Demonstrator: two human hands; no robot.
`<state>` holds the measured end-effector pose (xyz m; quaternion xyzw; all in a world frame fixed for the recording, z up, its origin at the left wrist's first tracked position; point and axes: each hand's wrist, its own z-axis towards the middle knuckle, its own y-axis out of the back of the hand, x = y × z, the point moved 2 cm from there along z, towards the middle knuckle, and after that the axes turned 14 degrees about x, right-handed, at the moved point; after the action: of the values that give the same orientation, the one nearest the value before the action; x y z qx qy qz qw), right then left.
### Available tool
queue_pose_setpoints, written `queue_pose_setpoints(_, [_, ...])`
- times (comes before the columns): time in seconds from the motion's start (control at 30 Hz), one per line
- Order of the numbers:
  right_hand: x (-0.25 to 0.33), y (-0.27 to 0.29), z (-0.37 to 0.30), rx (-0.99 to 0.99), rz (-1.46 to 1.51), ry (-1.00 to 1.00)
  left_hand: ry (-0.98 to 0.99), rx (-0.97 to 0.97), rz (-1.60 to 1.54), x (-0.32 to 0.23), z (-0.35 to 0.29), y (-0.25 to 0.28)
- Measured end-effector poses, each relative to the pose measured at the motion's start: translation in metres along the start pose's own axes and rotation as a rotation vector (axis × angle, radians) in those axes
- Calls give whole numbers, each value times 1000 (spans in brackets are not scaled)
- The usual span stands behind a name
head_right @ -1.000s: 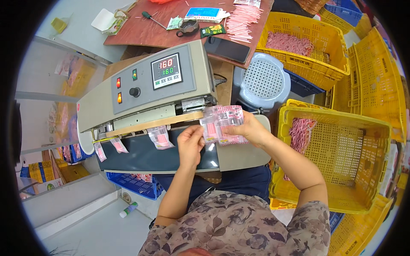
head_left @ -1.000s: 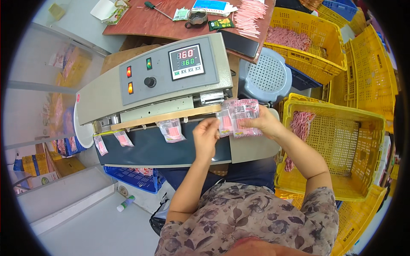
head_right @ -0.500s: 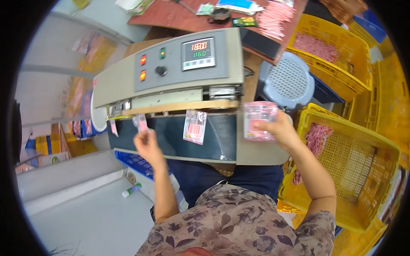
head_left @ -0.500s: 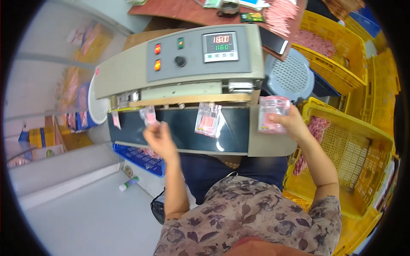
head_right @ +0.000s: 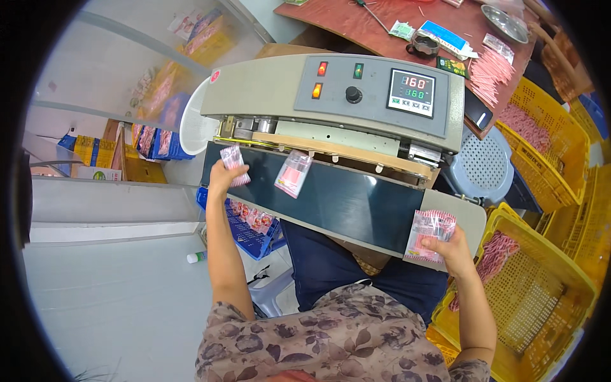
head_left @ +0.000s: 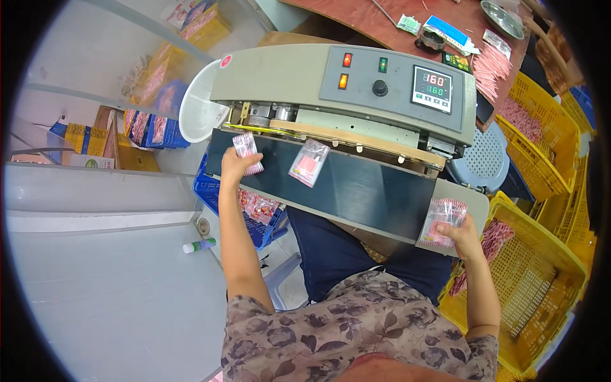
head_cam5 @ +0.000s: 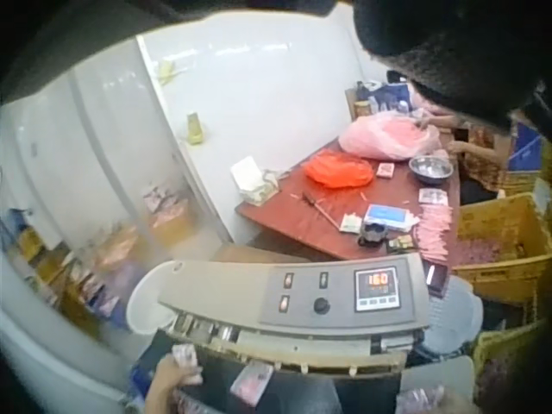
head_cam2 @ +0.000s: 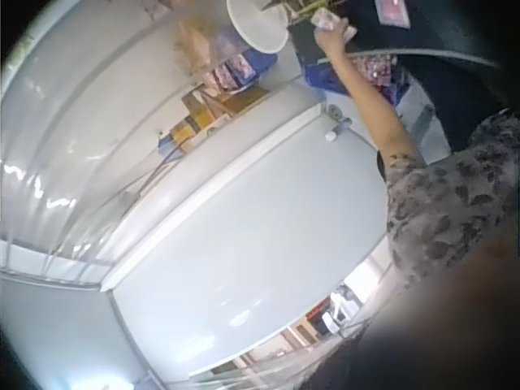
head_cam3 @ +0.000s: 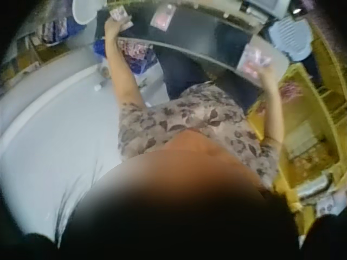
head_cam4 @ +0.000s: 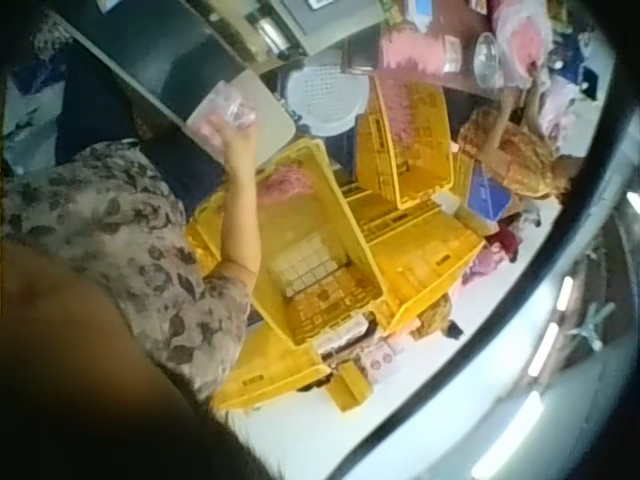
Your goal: The person repeatedly picks up bundles of pink noodles from a yellow crate and places them into a packaging machine. The machine seals the noodles into individual plastic packets, which the person then collects and places into a blue crate.
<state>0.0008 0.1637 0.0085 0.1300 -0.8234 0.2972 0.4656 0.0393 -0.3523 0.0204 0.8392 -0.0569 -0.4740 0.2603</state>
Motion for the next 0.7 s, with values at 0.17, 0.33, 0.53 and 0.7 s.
queue_pose_setpoints(0.17, [-5, -19, 11, 98, -1, -78, -447, -143, 344, 0, -19, -72])
queue_pose_setpoints(0.33, [-9, -42, 19, 238, -49, -76, -144, -122, 350, 8, -12, -54])
queue_pose_setpoints(0.53, [-8, -70, 38, 366, -33, -46, -326, 132, -609, -21, -71, -138])
queue_pose_setpoints(0.7, [7, -74, 47, 320, -67, 213, -366, 468, -719, -63, -89, -234])
